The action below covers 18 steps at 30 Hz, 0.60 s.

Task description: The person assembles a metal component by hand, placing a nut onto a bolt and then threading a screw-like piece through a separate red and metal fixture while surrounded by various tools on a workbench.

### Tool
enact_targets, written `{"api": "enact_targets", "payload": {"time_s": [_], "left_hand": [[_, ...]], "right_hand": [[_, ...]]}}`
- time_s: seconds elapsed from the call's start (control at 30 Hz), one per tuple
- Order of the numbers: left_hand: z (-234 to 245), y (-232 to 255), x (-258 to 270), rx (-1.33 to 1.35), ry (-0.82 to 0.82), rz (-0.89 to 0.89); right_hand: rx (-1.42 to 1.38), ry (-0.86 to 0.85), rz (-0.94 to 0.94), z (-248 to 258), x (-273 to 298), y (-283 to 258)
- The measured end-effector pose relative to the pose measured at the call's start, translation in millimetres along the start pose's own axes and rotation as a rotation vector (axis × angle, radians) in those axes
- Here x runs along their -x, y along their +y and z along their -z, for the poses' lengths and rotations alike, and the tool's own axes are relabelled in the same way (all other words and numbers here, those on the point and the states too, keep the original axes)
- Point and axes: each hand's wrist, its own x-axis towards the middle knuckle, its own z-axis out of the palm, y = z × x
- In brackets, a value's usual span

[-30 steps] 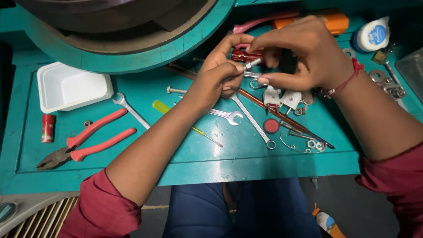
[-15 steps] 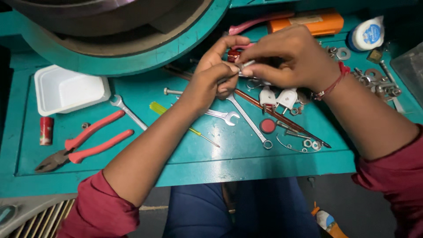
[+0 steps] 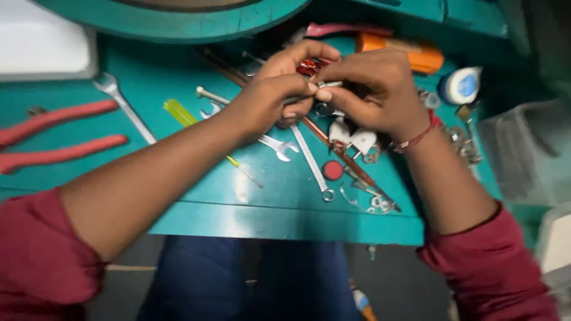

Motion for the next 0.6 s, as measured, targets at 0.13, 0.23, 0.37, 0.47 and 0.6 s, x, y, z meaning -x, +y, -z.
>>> {"api": "enact_targets", "payload": {"time_s": [0.13,0.23,0.37,0.47,0.6], "left_hand": [[2.8,-1.5,0.7,-0.005,-0.001,-0.047],[3.3,-1.9,1.5,-0.1,0.012,-0.051],[5.8,2.1,5.2,-0.04,0.036,0.041],[7.1,3.4,2.3,-0.052,0.01,0.02],[12.4,2.3,-1.5,-0.008,-0.017,0.015]], "right_hand": [[0.031,-0.028,-0.032,-0.5,-0.9,-3.3],[0.04,-0.052,0.028,0.4,-2.9,-3.9],[0.078,-0.062,0.047,1.8,-6.7,-7.0],[-0.02,-0.026,0.077,4.4,-6.6,-7.1],[-0.072,0.017,-0.009,3.1,-0.9,0.6]]}}
